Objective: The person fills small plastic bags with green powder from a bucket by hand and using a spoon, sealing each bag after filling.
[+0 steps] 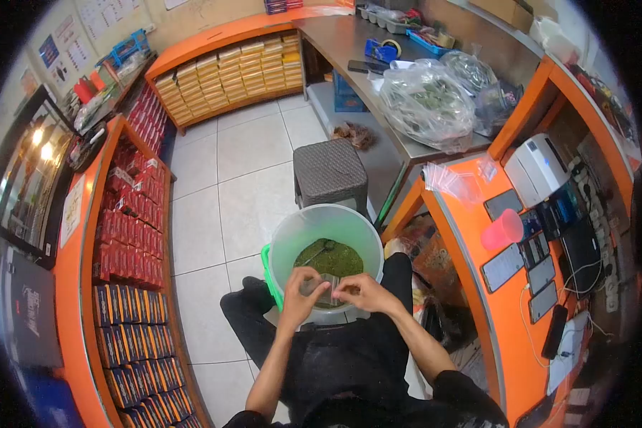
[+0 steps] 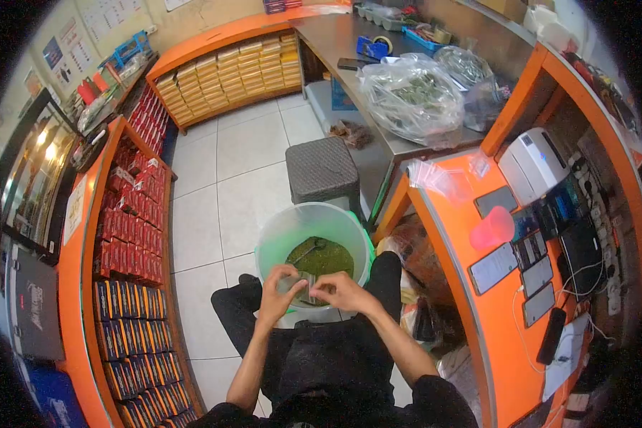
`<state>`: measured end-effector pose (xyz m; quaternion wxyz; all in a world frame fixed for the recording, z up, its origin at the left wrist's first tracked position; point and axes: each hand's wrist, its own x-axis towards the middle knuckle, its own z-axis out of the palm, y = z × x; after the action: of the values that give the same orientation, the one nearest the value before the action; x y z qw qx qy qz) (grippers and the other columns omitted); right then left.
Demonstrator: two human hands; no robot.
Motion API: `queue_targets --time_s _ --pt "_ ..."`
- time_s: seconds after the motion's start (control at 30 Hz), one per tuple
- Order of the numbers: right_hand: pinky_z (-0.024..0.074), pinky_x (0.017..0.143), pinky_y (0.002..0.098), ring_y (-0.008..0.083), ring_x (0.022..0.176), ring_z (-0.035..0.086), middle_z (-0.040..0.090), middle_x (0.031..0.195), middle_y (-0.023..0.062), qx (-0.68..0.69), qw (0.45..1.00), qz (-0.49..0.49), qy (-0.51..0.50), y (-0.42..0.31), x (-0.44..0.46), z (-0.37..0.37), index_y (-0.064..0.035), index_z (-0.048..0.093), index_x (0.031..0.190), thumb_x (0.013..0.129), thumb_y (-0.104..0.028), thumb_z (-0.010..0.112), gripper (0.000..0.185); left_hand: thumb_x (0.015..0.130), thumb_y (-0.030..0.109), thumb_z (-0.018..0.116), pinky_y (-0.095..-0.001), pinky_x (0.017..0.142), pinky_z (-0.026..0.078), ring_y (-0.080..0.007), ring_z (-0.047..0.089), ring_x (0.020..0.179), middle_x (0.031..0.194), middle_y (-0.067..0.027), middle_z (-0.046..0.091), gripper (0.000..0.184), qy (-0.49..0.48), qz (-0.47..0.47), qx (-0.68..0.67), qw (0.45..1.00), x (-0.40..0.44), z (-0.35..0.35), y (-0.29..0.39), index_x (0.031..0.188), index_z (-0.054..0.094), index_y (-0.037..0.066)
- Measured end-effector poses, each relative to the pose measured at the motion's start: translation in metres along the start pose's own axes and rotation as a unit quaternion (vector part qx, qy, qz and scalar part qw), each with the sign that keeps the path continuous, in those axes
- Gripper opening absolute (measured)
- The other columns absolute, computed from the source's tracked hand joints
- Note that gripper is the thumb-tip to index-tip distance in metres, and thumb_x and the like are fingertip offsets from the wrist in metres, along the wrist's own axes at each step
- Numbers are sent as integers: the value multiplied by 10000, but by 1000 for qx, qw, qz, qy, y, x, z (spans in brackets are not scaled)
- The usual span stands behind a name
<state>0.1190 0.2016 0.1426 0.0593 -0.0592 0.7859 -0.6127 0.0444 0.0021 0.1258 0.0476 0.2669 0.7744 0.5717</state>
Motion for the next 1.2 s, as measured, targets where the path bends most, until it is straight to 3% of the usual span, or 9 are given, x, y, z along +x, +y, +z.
queue_targets --time_s 0.1,0.27,0.43,0.53,0.6,0.83,1.03,1.13,1.2 --pt "458 575 333 185 637 624 678 742 109 -91 996 -16 8 -4 0 10 1 699 891 912 -156 701 158 826 168 791 -417 1016 416 -297 548 1176 1202 -143 589 276 181 -21 89 979 -15 11 25 976 611 22" --pt "469 597 378 293 648 621 649 779 145 -130 986 -107 -14 6 -6 27 3 646 903 932 -139 655 145 957 253 649 -414 1024 390 -331 509 1160 1191 -171 550 303 -101 14 2 995 -50 16 -29 1096 627 -15" --pt "452 581 368 267 606 584 643 753 144 -70 991 -90 -71 -12 -5 23 1 654 928 948 -137 643 141 1013 221 559 -391 1044 370 -316 463 1239 1244 -166 526 271 -175 -36 -96 979 -53 2 -28 1111 614 -26" --pt "441 570 359 244 582 566 625 710 153 -79 992 -21 -101 -21 -2 22 3 661 938 953 -141 643 146 978 187 596 -431 1056 363 -336 446 1250 1238 -165 517 218 -126 5 -91 988 -49 1 -21 1049 622 -18" --pt "426 538 360 240 550 556 602 666 147 -117 992 -30 -44 -13 -4 30 6 640 890 928 -143 670 157 869 133 678 -502 1064 349 -374 429 1259 1225 -164 512 158 -34 130 155 979 -44 -5 -10 945 626 6" --pt "455 501 361 262 529 591 604 651 113 -278 936 -142 163 -1 -1 51 -13 582 784 819 -94 716 161 682 93 743 -548 1035 349 -396 406 1276 1218 -159 502 178 148 114 257 948 -44 -2 -12 793 615 40" --pt "511 603 357 255 695 655 646 841 104 -318 936 -141 63 -7 1 45 -38 629 879 794 -143 727 168 699 122 755 -505 1057 356 -397 414 1276 1224 -149 511 152 -77 104 154 980 -28 -34 -16 721 633 34" --pt "449 886 422 313 993 596 594 1159 152 -508 849 -135 -57 -23 -7 56 -23 680 902 873 -246 633 230 689 159 783 -483 1062 371 -375 430 1274 1237 -130 537 151 -174 107 160 966 -21 -50 -28 706 665 67" --pt "474 844 437 323 994 591 561 1212 158 -477 850 -203 -89 -19 -8 61 -35 693 883 893 -249 633 223 686 168 795 -467 1054 380 -360 447 1260 1248 -124 546 156 -216 64 136 965 -18 -61 -33 712 673 76"
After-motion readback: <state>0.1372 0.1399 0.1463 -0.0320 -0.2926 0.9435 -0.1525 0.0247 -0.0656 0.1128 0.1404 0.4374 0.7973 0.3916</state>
